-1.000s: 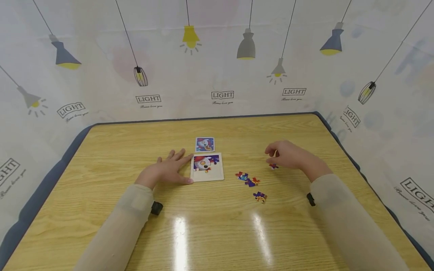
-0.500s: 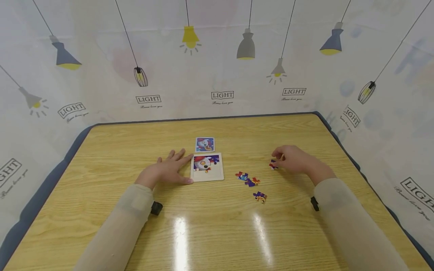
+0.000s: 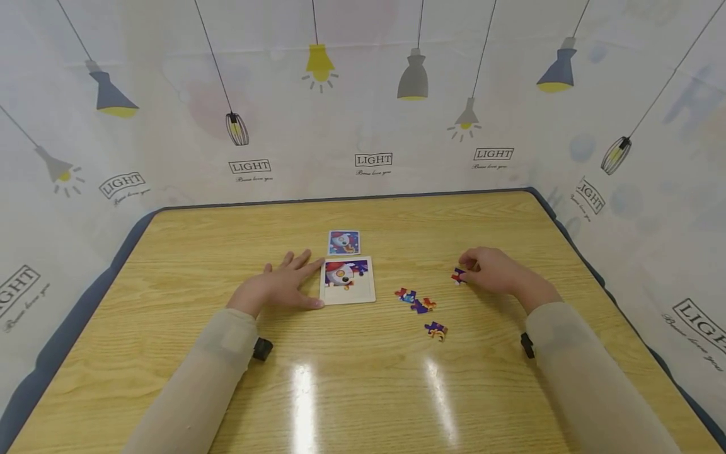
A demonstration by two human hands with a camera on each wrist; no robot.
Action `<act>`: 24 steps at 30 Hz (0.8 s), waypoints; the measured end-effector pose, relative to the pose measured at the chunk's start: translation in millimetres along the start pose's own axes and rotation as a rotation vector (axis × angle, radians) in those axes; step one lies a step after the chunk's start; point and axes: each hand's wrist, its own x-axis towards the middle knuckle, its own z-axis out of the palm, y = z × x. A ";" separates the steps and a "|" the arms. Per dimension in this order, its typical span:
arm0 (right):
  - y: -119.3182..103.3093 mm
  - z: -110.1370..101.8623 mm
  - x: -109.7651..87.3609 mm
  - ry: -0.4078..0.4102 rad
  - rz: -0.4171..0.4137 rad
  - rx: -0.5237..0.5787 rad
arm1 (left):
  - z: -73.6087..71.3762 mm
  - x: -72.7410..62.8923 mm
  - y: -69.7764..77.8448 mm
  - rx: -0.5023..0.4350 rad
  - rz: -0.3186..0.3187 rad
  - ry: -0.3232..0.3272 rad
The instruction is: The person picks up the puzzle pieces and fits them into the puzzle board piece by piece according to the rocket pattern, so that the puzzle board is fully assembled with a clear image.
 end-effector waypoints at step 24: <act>10.7 7.6 0.4 -0.019 -0.024 0.059 | -0.6 0.9 0.2 0.006 -0.003 -0.004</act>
